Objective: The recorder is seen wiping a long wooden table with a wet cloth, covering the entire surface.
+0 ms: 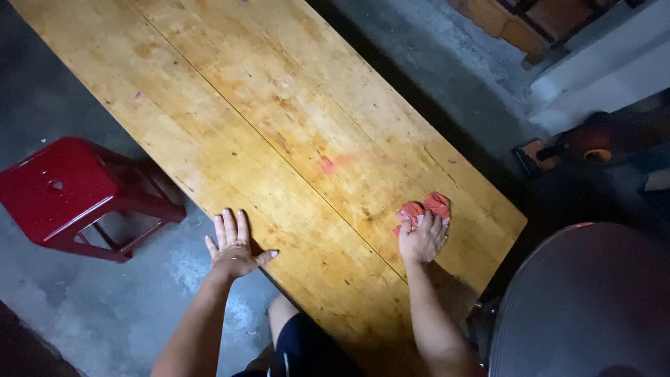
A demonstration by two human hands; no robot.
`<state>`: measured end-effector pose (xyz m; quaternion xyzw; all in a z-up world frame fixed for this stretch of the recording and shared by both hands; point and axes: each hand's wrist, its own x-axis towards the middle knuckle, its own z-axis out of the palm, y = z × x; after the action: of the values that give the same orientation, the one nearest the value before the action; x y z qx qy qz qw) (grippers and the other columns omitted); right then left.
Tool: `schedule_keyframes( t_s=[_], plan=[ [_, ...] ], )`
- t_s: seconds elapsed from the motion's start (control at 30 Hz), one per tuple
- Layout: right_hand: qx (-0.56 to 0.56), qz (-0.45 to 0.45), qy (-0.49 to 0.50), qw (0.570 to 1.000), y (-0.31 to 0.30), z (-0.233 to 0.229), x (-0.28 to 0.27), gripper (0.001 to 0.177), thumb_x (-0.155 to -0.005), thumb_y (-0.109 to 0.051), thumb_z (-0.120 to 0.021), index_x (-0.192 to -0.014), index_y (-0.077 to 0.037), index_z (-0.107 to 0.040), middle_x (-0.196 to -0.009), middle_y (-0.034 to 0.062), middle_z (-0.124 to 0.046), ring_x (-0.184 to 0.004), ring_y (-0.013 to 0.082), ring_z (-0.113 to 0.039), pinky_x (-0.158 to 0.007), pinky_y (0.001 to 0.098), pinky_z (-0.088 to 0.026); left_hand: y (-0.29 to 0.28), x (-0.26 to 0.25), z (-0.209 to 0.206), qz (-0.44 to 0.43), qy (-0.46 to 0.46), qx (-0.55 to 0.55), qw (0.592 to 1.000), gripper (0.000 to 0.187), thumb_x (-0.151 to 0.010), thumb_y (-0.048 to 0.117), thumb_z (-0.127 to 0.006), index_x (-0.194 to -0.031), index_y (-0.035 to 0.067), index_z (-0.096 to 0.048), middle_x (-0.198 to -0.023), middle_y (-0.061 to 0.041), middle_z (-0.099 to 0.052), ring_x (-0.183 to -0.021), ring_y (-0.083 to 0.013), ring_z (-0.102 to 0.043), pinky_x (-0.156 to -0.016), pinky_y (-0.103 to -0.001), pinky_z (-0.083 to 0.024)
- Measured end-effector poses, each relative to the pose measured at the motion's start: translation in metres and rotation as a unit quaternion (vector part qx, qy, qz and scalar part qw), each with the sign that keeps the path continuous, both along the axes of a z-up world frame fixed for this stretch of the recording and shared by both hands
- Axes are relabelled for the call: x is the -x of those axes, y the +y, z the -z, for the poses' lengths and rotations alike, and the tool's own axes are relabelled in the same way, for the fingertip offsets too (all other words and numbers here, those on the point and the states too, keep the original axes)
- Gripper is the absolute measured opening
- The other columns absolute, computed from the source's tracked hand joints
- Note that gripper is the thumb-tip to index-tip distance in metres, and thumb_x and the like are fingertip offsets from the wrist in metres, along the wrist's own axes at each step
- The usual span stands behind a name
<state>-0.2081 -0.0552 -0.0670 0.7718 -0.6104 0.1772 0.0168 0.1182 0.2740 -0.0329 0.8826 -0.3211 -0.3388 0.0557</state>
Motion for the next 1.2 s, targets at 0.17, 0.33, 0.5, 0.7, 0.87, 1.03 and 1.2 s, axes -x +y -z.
schedule_keyframes(
  t_s=[0.17, 0.33, 0.5, 0.7, 0.87, 1.03, 1.2],
  plan=[
    [0.0, 0.011, 0.009, 1.0, -0.002, -0.003, -0.003, 0.07, -0.085, -0.051, -0.066, -0.145, -0.015, -0.057, -0.153, 0.0209, -0.05, -0.144, 0.0466, -0.04, -0.117, 0.0616, -0.03, -0.001, 0.0, 0.0, -0.005, 0.001, -0.003, 1.0, 0.147, -0.063, 0.089, -0.067, -0.163, 0.017, 0.012, -0.17, -0.014, 0.024, -0.155, -0.0342, 0.025, -0.118, -0.069, 0.002],
    [0.004, 0.009, 0.0, 1.0, 0.001, 0.005, 0.002, 0.07, -0.085, -0.051, -0.066, -0.145, -0.015, -0.057, -0.153, 0.0204, -0.05, -0.144, 0.0459, -0.04, -0.119, 0.0602, -0.03, -0.001, 0.001, -0.007, 0.001, 0.014, -0.018, 1.0, 0.146, -0.063, 0.09, -0.067, -0.162, 0.018, 0.013, -0.169, -0.013, 0.025, -0.155, -0.0339, 0.027, -0.117, -0.071, 0.003],
    [0.013, 0.005, 0.001, 1.0, -0.002, 0.001, 0.0, 0.071, -0.085, -0.05, -0.068, -0.145, -0.014, -0.057, -0.152, 0.0218, -0.05, -0.142, 0.0464, -0.041, -0.117, 0.0611, -0.029, -0.008, -0.003, -0.015, 0.01, 0.002, -0.054, 0.998, 0.143, -0.066, 0.092, -0.062, -0.163, 0.017, 0.013, -0.169, -0.013, 0.023, -0.155, -0.0335, 0.025, -0.114, -0.074, 0.003],
    [0.054, -0.015, -0.006, 0.998, 0.003, -0.008, -0.004, 0.068, -0.086, -0.047, -0.069, -0.142, -0.01, -0.058, -0.15, 0.0253, -0.052, -0.139, 0.0474, -0.046, -0.118, 0.06, -0.033, 0.001, 0.005, -0.002, 0.041, -0.102, -0.008, 0.994, 0.127, -0.073, 0.087, -0.058, -0.161, 0.011, -0.008, -0.169, -0.022, 0.001, -0.156, -0.041, 0.006, -0.111, -0.078, -0.003],
    [0.078, -0.008, -0.008, 0.997, 0.008, -0.009, -0.011, 0.066, -0.086, -0.043, -0.072, -0.138, -0.006, -0.059, -0.144, 0.0277, -0.054, -0.134, 0.049, -0.049, -0.115, 0.058, -0.038, -0.012, -0.035, -0.008, 0.1, -0.144, 0.059, 0.983, 0.108, -0.077, 0.077, -0.057, -0.159, 0.016, -0.02, -0.166, -0.027, -0.008, -0.154, -0.0463, -0.003, -0.111, -0.078, -0.005],
    [0.083, -0.06, -0.017, 0.995, 0.04, 0.004, -0.082, 0.063, -0.086, -0.042, -0.072, -0.136, -0.007, -0.06, -0.143, 0.0253, -0.056, -0.134, 0.0469, -0.05, -0.115, 0.059, -0.036, -0.035, -0.099, 0.011, 0.122, -0.19, 0.203, 0.953, 0.094, -0.081, 0.066, -0.059, -0.154, 0.012, -0.033, -0.162, -0.03, -0.018, -0.15, -0.0512, -0.013, -0.112, -0.076, -0.01],
    [0.073, -0.156, -0.05, 0.984, 0.083, -0.004, -0.234, 0.061, -0.087, -0.045, -0.07, -0.136, -0.01, -0.061, -0.144, 0.0205, -0.057, -0.135, 0.0441, -0.049, -0.117, 0.0619, -0.032, -0.087, -0.132, 0.02, 0.169, -0.219, 0.284, 0.918, 0.08, -0.089, 0.051, -0.059, -0.155, 0.009, -0.041, -0.161, -0.028, -0.034, -0.15, -0.0464, -0.03, -0.121, -0.066, -0.019]
  ],
)
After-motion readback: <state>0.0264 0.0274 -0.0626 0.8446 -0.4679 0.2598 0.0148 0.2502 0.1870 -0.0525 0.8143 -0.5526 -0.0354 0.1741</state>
